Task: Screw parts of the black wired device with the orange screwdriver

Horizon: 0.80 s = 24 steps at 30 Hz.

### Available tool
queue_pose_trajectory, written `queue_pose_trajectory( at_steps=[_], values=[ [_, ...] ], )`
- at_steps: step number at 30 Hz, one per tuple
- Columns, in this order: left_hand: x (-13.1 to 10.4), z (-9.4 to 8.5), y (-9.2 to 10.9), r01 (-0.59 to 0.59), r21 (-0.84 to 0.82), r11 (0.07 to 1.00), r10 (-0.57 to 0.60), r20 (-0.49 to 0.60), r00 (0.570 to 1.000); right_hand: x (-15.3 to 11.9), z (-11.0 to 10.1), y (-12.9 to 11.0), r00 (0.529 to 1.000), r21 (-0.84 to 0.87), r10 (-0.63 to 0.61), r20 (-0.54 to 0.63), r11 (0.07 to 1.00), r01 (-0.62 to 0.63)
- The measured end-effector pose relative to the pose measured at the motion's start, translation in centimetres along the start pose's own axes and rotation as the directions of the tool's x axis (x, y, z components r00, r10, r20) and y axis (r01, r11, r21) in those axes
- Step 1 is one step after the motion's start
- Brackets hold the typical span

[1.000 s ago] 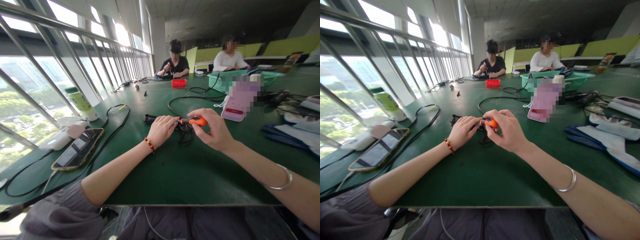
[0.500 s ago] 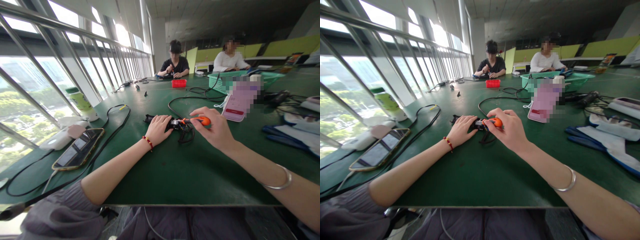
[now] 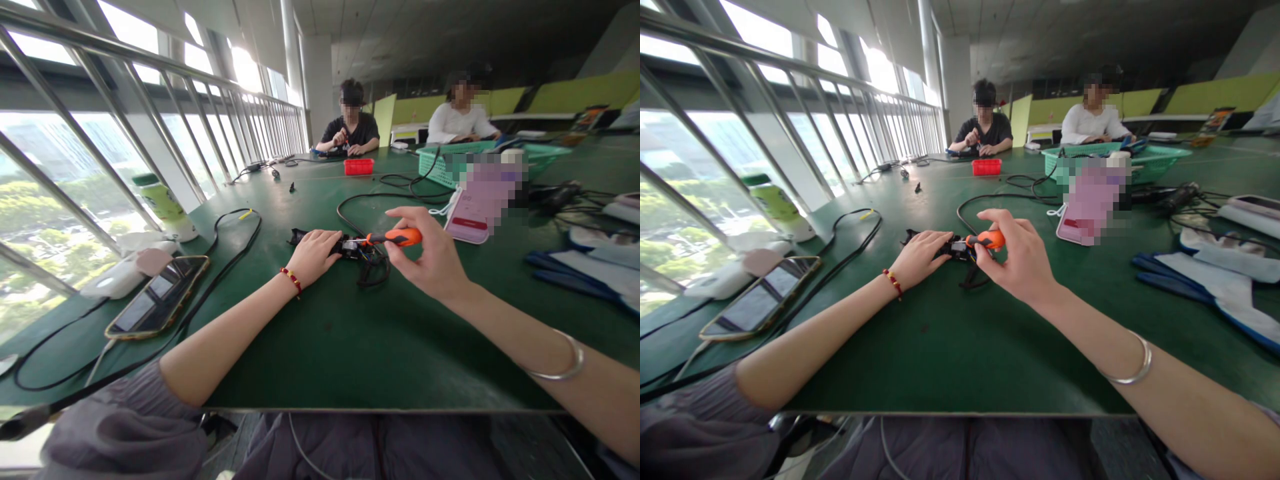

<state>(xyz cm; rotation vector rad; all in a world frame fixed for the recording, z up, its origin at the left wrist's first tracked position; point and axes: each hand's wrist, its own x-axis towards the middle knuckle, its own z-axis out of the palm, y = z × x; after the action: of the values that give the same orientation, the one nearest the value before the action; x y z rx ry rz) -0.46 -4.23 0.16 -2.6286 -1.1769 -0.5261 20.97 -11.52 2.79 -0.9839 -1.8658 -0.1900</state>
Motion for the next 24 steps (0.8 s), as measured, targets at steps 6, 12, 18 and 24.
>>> queue_pose_trajectory(
  at_steps=[6, 12, 18, 24],
  values=[
    [-0.03, -0.15, 0.30, 0.016, 0.004, 1.000, -0.016, -0.009, 1.000, 0.12, -0.03, -0.03, 0.999, -0.005, 0.043, -0.005, 0.999, -0.043],
    [-0.11, 0.06, 0.26, 0.018, 0.008, 1.000, -0.018, -0.026, 0.999, 0.12, -0.17, -0.30, 1.000, 0.018, 0.002, 0.016, 1.000, -0.003],
    [-0.09, -0.12, 0.36, 0.007, 0.020, 1.000, -0.006, -0.019, 1.000, 0.16, -0.17, -0.33, 0.999, 0.017, 0.039, 0.028, 0.999, -0.039],
    [-0.08, -0.04, 0.46, -0.005, 0.056, 0.998, 0.005, -0.013, 1.000, 0.23, -0.15, -0.46, 1.000, -0.001, 0.011, -0.003, 1.000, -0.011]
  ],
)
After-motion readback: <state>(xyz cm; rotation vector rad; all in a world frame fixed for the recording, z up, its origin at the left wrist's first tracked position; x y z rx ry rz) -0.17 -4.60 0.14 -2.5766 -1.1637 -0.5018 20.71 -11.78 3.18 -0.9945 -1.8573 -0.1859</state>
